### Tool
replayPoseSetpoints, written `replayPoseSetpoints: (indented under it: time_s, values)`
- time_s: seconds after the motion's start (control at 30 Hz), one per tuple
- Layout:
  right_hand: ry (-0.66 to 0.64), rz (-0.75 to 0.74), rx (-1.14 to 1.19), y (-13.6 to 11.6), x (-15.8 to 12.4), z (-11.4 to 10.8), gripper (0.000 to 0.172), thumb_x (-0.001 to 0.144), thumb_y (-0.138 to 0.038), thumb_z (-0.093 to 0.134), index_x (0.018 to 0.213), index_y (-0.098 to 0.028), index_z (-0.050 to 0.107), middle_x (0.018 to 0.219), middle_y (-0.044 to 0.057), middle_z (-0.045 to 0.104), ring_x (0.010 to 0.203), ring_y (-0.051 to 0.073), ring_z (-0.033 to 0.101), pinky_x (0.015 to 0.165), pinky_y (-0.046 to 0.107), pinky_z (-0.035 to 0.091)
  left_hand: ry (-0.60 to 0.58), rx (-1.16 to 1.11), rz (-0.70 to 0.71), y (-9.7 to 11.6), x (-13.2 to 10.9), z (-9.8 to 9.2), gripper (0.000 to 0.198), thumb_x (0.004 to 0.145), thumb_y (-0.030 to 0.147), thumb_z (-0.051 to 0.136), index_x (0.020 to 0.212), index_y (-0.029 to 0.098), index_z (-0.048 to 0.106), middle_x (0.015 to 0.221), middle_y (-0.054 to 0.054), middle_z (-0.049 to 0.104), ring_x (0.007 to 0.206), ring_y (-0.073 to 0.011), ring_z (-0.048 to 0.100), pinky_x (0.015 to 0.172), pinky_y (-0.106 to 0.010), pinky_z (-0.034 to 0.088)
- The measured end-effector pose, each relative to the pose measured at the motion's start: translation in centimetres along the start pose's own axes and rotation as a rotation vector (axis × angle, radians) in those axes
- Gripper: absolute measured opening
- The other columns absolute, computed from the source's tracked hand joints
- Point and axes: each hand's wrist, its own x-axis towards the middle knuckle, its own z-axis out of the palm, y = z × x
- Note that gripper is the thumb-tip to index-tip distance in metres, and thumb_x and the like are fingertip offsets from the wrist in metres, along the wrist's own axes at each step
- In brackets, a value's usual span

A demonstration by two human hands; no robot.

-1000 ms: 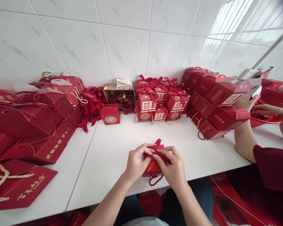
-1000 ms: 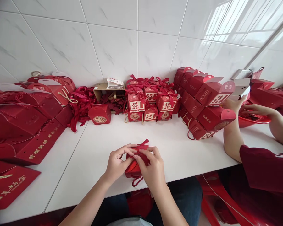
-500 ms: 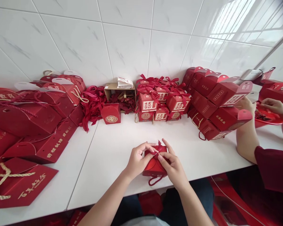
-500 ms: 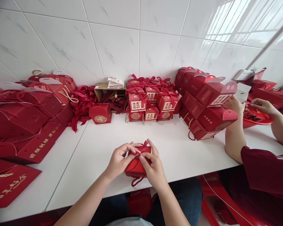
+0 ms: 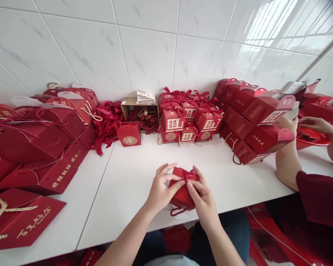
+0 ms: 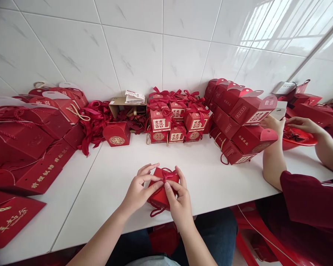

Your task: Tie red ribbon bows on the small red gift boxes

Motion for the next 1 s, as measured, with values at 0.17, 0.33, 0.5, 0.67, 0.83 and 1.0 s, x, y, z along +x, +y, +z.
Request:
replayPoseSetpoints:
  time_s: [0.17, 0.33, 0.5, 0.67, 0.83, 1.0]
  values:
    - [0.046, -0.027, -0.105, 0.0, 0.3, -1.6, 0.038, 0.092, -0.05, 0.046, 0.1, -0.021, 0.07, 0.126, 0.013, 0.061, 0.122, 0.028, 0.053, 0.101, 0.044, 0.042, -0.11, 0.023, -0.024, 0.1, 0.6, -1.1, 0.009, 0.079, 0.033, 0.069, 0.077, 0.029, 0.076, 0.136, 0.001, 0.058, 0.139, -0.0266, 0.029, 0.115, -0.049, 0.026]
    - [-0.128, 0.028, -0.365, -0.5, 1.4, -3.8, 0.035, 0.09, -0.047, 0.05, 0.104, -0.02, 0.069, 0.097, 0.009, 0.072, 0.079, 0.021, 0.062, 0.069, 0.031, 0.05, -0.173, 0.149, 0.065, 0.7, 0.4, -2.6, 0.011, 0.081, 0.034, 0.066, 0.078, 0.029, 0.075, 0.133, 0.0, 0.059, 0.139, -0.0261, 0.029, 0.113, -0.049, 0.03]
    - [-0.164, -0.014, -0.51, -2.3, 1.5, -4.9, 0.025, 0.087, -0.042, 0.055, 0.085, -0.02, 0.067, 0.077, 0.003, 0.066, 0.066, 0.017, 0.053, 0.064, 0.028, 0.044, -0.187, 0.238, 0.101, 1.1, 0.2, -3.0, 0.013, 0.082, 0.035, 0.066, 0.075, 0.027, 0.073, 0.128, -0.002, 0.062, 0.138, -0.0284, 0.03, 0.112, -0.05, 0.032]
    - [-0.315, 0.083, -0.602, -4.7, -0.4, -5.9, 0.018, 0.088, -0.04, 0.054, 0.092, -0.023, 0.058, 0.053, -0.007, 0.046, 0.05, 0.013, 0.04, 0.052, 0.026, 0.034, -0.237, 0.268, 0.11, 1.4, 0.5, -3.3, 0.013, 0.08, 0.034, 0.068, 0.072, 0.024, 0.071, 0.126, -0.004, 0.062, 0.136, -0.0305, 0.032, 0.11, -0.051, 0.033]
    - [-0.51, 0.104, -0.752, -6.4, -0.8, -6.6, 0.041, 0.077, -0.044, 0.069, 0.109, -0.026, 0.051, 0.082, -0.002, 0.064, 0.065, 0.016, 0.054, 0.061, 0.029, 0.042, -0.332, 0.27, 0.112, 1.8, 0.9, -3.6, 0.013, 0.08, 0.032, 0.067, 0.071, 0.023, 0.067, 0.127, -0.004, 0.062, 0.136, -0.0296, 0.033, 0.11, -0.049, 0.034]
    - [-0.53, -0.103, -0.543, -6.5, 2.8, -5.2, 0.038, 0.086, -0.042, 0.061, 0.119, -0.026, 0.053, 0.112, 0.004, 0.062, 0.079, 0.015, 0.059, 0.072, 0.029, 0.049, -0.364, 0.292, 0.151, 2.3, 1.2, -4.0, 0.015, 0.08, 0.035, 0.067, 0.07, 0.024, 0.065, 0.128, -0.001, 0.061, 0.137, -0.0284, 0.032, 0.108, -0.047, 0.036]
